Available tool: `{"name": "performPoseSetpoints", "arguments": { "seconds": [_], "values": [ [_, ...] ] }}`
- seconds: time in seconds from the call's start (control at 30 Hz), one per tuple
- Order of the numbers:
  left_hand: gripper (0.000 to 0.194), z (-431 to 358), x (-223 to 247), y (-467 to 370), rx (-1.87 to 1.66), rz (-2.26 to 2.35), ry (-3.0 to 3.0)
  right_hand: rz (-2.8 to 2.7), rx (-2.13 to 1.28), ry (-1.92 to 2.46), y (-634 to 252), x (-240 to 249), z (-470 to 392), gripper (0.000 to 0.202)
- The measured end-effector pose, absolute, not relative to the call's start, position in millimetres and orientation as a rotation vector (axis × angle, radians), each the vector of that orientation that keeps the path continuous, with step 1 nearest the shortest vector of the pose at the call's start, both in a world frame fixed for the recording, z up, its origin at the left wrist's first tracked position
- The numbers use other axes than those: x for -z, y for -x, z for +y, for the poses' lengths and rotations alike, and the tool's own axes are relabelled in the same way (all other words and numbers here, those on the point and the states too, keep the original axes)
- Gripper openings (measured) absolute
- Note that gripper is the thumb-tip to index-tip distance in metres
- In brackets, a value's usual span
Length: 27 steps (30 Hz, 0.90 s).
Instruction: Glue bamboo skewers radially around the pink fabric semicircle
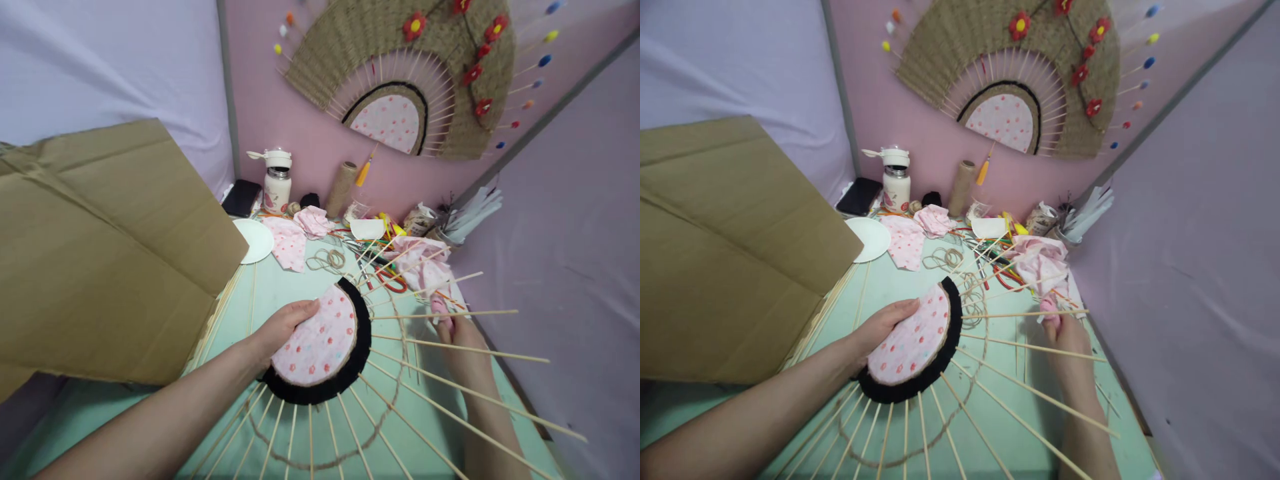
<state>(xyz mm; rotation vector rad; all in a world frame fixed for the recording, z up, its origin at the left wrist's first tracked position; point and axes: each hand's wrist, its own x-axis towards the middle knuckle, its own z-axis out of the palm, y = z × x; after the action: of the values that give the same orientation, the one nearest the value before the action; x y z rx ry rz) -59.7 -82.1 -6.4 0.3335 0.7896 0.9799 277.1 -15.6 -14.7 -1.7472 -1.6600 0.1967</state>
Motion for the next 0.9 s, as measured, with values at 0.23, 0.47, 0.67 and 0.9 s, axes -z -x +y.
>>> {"name": "performPoseSetpoints", "arguments": {
  "seconds": [0.23,0.47,0.67,0.9],
  "values": [
    [0.015,-83,4,58,-0.962,0.816,-0.330,-1.632,-0.054,1.891,-314,23,-19,0.025],
    [0.014,-84,4,59,-0.952,0.821,-0.334,-1.874,-0.555,1.471,-220,-19,-13,0.033],
    [0.016,-84,-1,61,-0.977,0.797,-0.346,-1.886,-1.771,0.971,-163,-8,17,0.039],
    [0.025,-85,-1,62,-0.974,0.781,-0.340,-1.734,-1.774,0.875,-190,5,73,0.043]
  ]
}}
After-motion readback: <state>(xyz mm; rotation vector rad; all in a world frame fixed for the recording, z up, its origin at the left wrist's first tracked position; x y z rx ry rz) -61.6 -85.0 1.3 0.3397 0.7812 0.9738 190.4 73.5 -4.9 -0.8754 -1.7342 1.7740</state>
